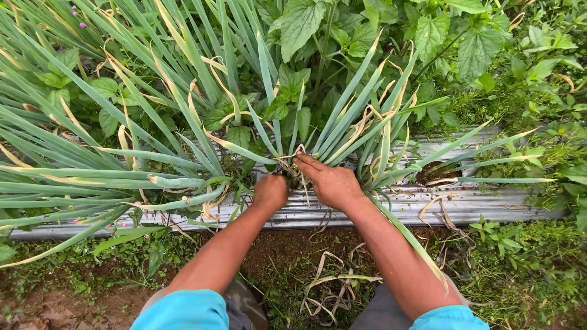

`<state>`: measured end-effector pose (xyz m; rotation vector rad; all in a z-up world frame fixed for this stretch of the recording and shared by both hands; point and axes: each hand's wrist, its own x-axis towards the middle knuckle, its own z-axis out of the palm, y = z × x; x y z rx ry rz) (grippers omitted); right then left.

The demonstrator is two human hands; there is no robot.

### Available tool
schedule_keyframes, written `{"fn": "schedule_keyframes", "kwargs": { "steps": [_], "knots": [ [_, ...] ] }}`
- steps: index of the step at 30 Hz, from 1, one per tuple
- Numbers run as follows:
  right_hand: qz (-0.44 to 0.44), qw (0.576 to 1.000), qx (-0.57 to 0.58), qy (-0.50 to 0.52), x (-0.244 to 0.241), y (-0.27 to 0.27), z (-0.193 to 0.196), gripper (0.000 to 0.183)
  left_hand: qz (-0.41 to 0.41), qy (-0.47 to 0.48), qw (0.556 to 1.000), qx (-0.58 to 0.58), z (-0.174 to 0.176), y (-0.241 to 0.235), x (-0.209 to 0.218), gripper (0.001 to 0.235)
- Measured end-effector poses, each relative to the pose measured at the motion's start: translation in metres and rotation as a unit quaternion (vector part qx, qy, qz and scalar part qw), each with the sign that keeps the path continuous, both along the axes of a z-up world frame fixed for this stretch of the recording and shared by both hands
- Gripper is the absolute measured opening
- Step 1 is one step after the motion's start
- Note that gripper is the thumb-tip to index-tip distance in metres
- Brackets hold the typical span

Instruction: Cleaning leek plants by removing weeds and dead leaves using a hand sickle and manual pulling in a field.

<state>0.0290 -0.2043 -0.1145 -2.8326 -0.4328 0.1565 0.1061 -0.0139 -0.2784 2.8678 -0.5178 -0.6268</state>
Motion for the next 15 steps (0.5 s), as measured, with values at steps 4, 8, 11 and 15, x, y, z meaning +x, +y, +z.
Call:
{"fn": "schedule_keyframes", "kwargs": {
  "steps": [4,8,11,15],
  "knots": [
    [-0.001,1.0,0.004,-0.002,-0.001,0.0,0.0,0.065,0.004,0.0,1.0,-0.022,0.021,0.002,-0.008,0.021],
    [0.001,1.0,0.025,0.008,-0.004,0.003,0.005,0.063,0.011,-0.014,0.994,-0.107,0.077,0.014,-0.03,0.021],
    [-0.001,0.999,0.034,0.007,-0.005,0.005,0.015,0.063,-0.013,-0.085,0.985,-0.146,0.052,0.013,-0.018,0.018],
    [0.0,0.999,0.046,0.017,-0.007,0.005,0.012,0.063,0.024,-0.099,0.972,-0.21,0.106,-0.001,-0.042,0.034]
  ]
}}
